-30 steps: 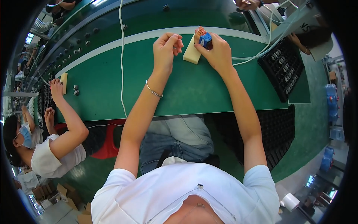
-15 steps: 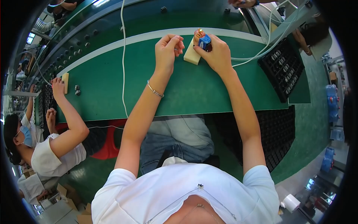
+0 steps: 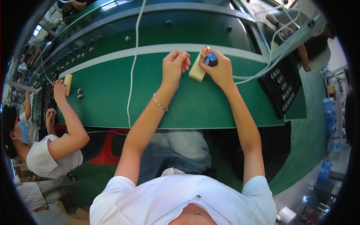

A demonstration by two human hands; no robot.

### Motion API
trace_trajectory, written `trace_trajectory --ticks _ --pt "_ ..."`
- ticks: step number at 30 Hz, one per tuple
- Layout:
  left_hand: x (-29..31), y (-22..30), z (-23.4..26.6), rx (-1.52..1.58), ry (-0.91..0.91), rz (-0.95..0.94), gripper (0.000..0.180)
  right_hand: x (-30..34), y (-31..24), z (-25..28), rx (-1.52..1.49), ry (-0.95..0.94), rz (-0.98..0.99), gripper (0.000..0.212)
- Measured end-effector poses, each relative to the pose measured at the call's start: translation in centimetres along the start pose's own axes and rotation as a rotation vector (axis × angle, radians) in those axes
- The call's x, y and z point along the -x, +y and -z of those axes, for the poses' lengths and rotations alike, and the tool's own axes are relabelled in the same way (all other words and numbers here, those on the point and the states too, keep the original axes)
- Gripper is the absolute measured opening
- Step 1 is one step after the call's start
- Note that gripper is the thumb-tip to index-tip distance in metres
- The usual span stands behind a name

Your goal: The person assembles small electronic components by hand, taking blue connectors from a component tray and attaching them to other electronic components on a workstation.

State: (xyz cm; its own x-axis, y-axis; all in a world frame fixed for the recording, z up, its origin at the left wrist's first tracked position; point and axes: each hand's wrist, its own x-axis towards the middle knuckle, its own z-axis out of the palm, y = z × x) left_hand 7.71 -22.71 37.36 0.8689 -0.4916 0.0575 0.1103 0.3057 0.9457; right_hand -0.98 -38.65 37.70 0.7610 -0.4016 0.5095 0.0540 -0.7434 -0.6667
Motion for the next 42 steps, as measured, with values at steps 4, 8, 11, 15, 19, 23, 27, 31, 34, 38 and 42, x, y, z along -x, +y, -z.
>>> trace_trajectory --ticks 4,8,11,15,19,23,27,31,34,38,42 --pt "-0.2 0.0 -0.7 -0.037 0.005 -0.018 0.018 -5.3 2.6 -1.2 0.032 0.016 -0.068 0.032" --pt "-0.2 -0.6 -1.7 -0.034 -0.013 -0.125 0.015 -10.4 6.9 -3.0 0.127 0.141 -0.024 0.027" --pt "1.4 0.8 -1.6 -0.254 0.166 -0.424 0.008 -11.7 7.5 -3.7 0.279 0.092 -0.044 0.033" --pt "6.9 11.4 -4.8 -0.01 0.058 -0.884 0.017 -11.8 8.1 -5.5 0.364 0.024 -0.116 0.033" --pt "10.6 22.9 -7.7 -0.23 0.035 -1.41 0.041 -12.0 7.4 -3.2 0.378 0.035 -0.05 0.025" --pt "10.3 23.1 -6.4 -0.124 0.132 -1.502 0.046 -10.0 3.7 -1.7 0.142 0.149 -0.028 0.023" --pt "9.1 22.8 -5.7 -0.098 0.101 -1.452 0.045 -6.7 0.9 1.0 -0.123 0.272 0.066 0.027" --pt "7.8 22.2 -8.6 -0.096 0.062 -1.384 0.044 -3.0 1.3 4.6 -0.196 0.235 -0.036 0.032" --pt "9.3 21.8 -13.0 -0.118 0.011 -1.365 0.044 -0.4 1.0 6.1 -0.286 0.285 -0.068 0.033" --pt "8.4 22.1 -16.9 -0.124 -0.078 -1.44 0.044 1.6 1.8 6.3 -0.228 0.331 -0.076 0.033" --pt "8.3 20.6 -19.4 -0.153 -0.071 -1.388 0.044 0.8 1.8 5.9 -0.185 0.359 0.021 0.033"
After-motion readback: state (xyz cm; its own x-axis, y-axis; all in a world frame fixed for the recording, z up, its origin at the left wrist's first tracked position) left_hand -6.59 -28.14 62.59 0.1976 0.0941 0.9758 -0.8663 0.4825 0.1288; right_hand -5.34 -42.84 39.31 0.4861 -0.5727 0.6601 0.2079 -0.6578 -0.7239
